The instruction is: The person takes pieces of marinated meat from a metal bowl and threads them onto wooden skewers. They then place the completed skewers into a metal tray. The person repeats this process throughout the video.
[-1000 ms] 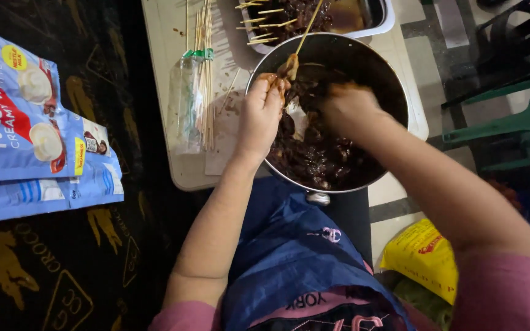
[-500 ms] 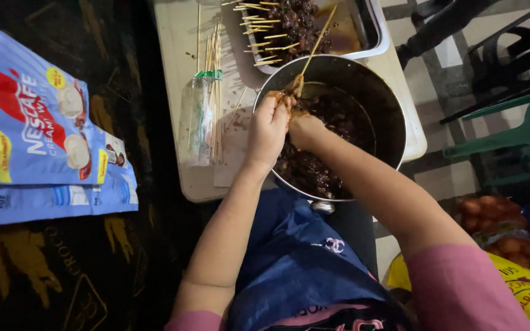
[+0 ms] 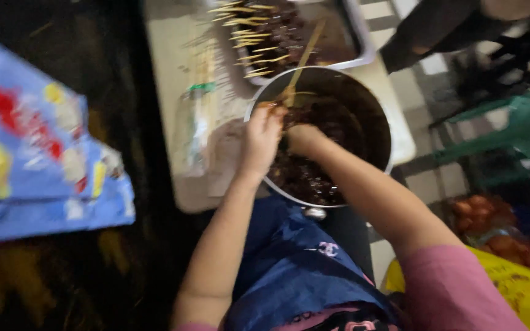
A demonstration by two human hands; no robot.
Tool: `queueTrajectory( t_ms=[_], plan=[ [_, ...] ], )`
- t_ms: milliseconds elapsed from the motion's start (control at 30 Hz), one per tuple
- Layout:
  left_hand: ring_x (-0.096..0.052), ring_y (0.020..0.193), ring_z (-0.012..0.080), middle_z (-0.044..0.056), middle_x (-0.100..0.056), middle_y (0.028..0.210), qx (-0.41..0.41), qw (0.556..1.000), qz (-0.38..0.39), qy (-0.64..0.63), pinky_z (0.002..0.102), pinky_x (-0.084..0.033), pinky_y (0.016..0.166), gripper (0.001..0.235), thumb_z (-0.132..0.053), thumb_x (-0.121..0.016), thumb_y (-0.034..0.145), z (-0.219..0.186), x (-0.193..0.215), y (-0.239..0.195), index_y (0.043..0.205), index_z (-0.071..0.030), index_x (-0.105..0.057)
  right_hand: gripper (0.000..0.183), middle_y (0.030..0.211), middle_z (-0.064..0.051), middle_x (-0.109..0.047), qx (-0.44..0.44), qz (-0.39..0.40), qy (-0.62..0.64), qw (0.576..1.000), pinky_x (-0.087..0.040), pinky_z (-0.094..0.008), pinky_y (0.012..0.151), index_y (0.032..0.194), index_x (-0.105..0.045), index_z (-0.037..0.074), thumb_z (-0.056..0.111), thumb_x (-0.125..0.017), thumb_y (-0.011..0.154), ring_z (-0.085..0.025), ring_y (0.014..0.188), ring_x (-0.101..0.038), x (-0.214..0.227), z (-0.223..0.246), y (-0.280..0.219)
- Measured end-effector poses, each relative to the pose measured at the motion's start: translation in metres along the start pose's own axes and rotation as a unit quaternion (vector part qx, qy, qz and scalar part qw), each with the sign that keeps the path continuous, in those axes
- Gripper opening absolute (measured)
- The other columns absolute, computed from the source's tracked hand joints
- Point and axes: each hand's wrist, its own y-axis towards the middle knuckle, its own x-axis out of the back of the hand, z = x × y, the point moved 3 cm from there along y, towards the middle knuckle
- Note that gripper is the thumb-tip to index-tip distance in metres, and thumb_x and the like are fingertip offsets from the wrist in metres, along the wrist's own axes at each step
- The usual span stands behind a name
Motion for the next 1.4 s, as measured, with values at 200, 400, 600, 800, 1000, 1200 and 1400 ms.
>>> queueTrajectory(
  t_ms=[200, 400, 600, 800, 1000, 1200, 1400],
  plan=[
    [-0.044, 0.051, 0.0039, -0.004, -0.046, 0.061, 0.037, 0.998, 0.004, -0.054, 0.017, -0.042, 0.044, 0.017, -0.011, -0.048, 0.105, -0.02, 0.003, -0.004, 0.098, -0.01, -0.063, 0.028, 0.084, -0.016, -0.075, 0.059, -0.034, 0.042, 0.997, -0.063, -0.055, 0.071, 0.088, -0.078, 0.004, 0.026, -0.064, 0.077, -0.04, 0.084, -0.075, 0.066, 0.053, -0.035],
    [-0.043, 0.047, 0.0057, 0.0, -0.046, 0.057, 0.054, 0.996, 0.006, -0.068, 0.02, -0.039, 0.04, 0.015, -0.006, -0.05, 0.102, -0.037, 0.004, -0.006, 0.094, -0.006, -0.062, 0.029, 0.091, -0.018, -0.077, 0.125, -0.072, -0.166, 0.976, -0.062, -0.044, 0.068, 0.102, -0.079, -0.003, 0.007, -0.058, 0.084, -0.031, 0.08, -0.075, 0.021, 0.052, -0.009],
    [-0.043, 0.049, 0.0041, 0.001, -0.053, 0.063, 0.024, 0.996, 0.001, -0.084, 0.017, -0.039, 0.041, 0.016, -0.005, -0.047, 0.102, -0.018, 0.001, -0.005, 0.097, -0.008, -0.062, 0.019, 0.075, -0.012, -0.075, 0.151, 0.081, 0.234, 0.957, -0.056, -0.042, 0.065, 0.089, -0.074, 0.009, 0.016, -0.077, 0.072, -0.036, 0.074, -0.074, 0.061, 0.027, -0.004],
    [-0.04, 0.045, 0.0045, -0.001, -0.045, 0.059, 0.032, 0.994, 0.021, -0.099, 0.017, -0.035, 0.038, 0.017, -0.005, -0.046, 0.106, -0.018, 0.005, -0.002, 0.098, -0.008, -0.061, 0.019, 0.082, -0.01, -0.066, -0.01, -0.01, 0.748, 0.663, -0.039, -0.023, 0.04, 0.102, -0.069, 0.002, 0.001, -0.059, 0.086, -0.01, 0.048, -0.047, 0.245, 0.048, -0.106],
    [-0.061, 0.064, 0.0143, 0.007, -0.073, 0.079, -0.002, 0.996, 0.04, 0.075, 0.027, -0.051, 0.057, 0.014, -0.011, -0.053, 0.101, -0.033, 0.007, -0.007, 0.096, -0.01, -0.066, 0.004, 0.104, -0.014, -0.075, 0.042, -0.141, 0.883, 0.446, -0.062, -0.046, 0.085, 0.104, -0.056, 0.02, 0.022, -0.06, 0.105, -0.026, 0.093, -0.073, 0.194, -0.024, -0.063],
    [-0.074, 0.083, 0.0322, 0.01, -0.076, 0.083, -0.011, 0.956, 0.088, 0.279, 0.044, -0.059, 0.075, 0.019, -0.028, -0.06, 0.096, -0.008, 0.007, -0.008, 0.095, -0.014, -0.072, 0.006, 0.119, -0.017, -0.075, -0.003, -0.217, 0.918, 0.333, -0.06, -0.056, 0.1, 0.106, -0.059, 0.018, 0.022, -0.063, 0.103, -0.036, 0.113, -0.073, 0.161, -0.061, -0.051],
    [-0.072, 0.09, 0.0404, 0.018, -0.076, 0.09, -0.019, 0.945, 0.103, 0.311, 0.053, -0.058, 0.08, 0.024, -0.026, -0.058, 0.096, -0.02, 0.003, -0.013, 0.101, -0.008, -0.073, 0.001, 0.112, -0.02, -0.077, -0.014, -0.258, 0.91, 0.323, -0.061, -0.059, 0.096, 0.103, -0.062, 0.022, 0.021, -0.062, 0.103, -0.038, 0.105, -0.076, 0.161, -0.081, -0.052]
  ],
)
